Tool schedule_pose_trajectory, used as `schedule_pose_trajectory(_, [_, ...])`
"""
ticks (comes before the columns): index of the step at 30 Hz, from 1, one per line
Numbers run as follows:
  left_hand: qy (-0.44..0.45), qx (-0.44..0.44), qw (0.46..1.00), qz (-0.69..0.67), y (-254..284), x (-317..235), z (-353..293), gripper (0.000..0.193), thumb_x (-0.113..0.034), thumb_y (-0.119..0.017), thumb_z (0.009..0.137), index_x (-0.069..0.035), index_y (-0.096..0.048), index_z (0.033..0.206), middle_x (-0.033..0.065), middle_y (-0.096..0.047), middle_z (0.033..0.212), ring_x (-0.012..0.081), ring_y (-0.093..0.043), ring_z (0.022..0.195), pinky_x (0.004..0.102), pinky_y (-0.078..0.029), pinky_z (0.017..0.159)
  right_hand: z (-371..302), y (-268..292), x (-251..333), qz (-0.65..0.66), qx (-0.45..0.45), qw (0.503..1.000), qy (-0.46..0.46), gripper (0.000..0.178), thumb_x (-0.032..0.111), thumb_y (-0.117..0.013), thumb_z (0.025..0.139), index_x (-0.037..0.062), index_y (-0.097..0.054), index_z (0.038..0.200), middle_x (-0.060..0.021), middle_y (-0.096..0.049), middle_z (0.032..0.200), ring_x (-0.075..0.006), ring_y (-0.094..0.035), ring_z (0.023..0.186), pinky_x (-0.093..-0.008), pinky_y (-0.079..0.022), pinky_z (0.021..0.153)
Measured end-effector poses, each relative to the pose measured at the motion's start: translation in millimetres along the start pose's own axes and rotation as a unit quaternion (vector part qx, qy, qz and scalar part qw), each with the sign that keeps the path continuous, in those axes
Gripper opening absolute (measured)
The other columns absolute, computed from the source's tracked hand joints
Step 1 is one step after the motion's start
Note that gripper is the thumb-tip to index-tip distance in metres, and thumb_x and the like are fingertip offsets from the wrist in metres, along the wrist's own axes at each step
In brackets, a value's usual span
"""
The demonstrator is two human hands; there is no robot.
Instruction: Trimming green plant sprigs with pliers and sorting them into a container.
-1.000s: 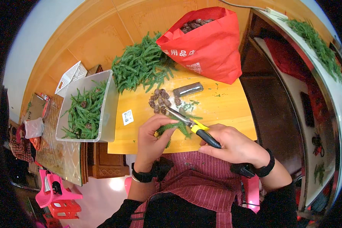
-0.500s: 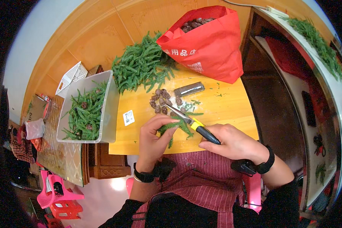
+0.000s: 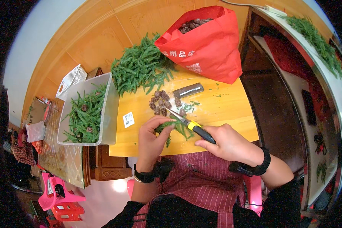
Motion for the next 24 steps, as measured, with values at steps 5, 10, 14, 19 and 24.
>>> schedule_pose_trajectory(5, [0.03,-0.026,0.999,-0.02,21.9,6.4,-3.3,0.012,0.003,-0.059,0.075,0.002,-0.063,0.086,0.0067,-0.06,0.08,0.0122,-0.055,0.073,0.0222,-0.043,0.064,4.8,4.2,-22.5,0.333,0.004,0.931,-0.151,0.025,0.023,-0.057,0.084,-0.0003,-0.052,0.076,0.0008,-0.048,0.059,-0.0111,-0.045,0.053,-0.027,-0.037,0.05])
schedule_pose_trajectory(10, [0.093,-0.028,0.983,-0.155,28.9,8.9,-7.6,0.012,0.0,-0.057,0.079,0.001,-0.062,0.091,0.0038,-0.061,0.082,0.0091,-0.055,0.073,0.0204,-0.042,0.061,21.3,17.3,-39.0,-0.097,0.011,0.992,-0.084,0.03,0.028,-0.06,0.08,-0.0015,-0.055,0.08,-0.0132,-0.052,0.063,-0.0258,-0.053,0.063,-0.0351,-0.04,0.059])
schedule_pose_trajectory(14, [0.133,-0.018,0.958,-0.255,19.9,12.9,-6.8,0.015,-0.003,-0.053,0.084,-0.002,-0.058,0.097,0.0019,-0.06,0.085,0.0068,-0.053,0.073,0.0183,-0.042,0.06,13.2,15.6,-80.9,-0.231,-0.032,0.967,-0.108,0.028,0.026,-0.06,0.077,-0.0006,-0.057,0.083,-0.0191,-0.058,0.077,-0.0358,-0.053,0.08,-0.0404,-0.041,0.075])
schedule_pose_trajectory(19, [0.134,-0.059,0.946,-0.29,27.4,17.8,-10.8,0.016,-0.003,-0.051,0.085,0.0,-0.055,0.1,0.004,-0.058,0.085,0.0079,-0.052,0.071,0.0197,-0.042,0.06,20.6,1.2,-94.2,-0.236,0.02,0.968,-0.08,0.026,0.023,-0.061,0.074,-0.0003,-0.057,0.084,-0.0171,-0.059,0.082,-0.0341,-0.052,0.086,-0.039,-0.04,0.081])
schedule_pose_trajectory(24, [0.134,-0.041,0.938,-0.316,15.2,14.7,-3.8,0.016,-0.002,-0.05,0.085,0.0,-0.054,0.101,0.0042,-0.056,0.084,0.0078,-0.049,0.068,0.0193,-0.041,0.059,3.3,6.2,-108.1,-0.18,-0.032,0.981,-0.056,0.024,0.021,-0.062,0.073,0.0002,-0.057,0.084,-0.0164,-0.058,0.081,-0.0336,-0.05,0.091,-0.0383,-0.04,0.08])
Point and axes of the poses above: each hand's wrist, its own z-axis towards the middle knuckle, its own y-axis out of the back of the hand, x = y × z, the point moved 5 cm from there along z, towards the middle knuckle
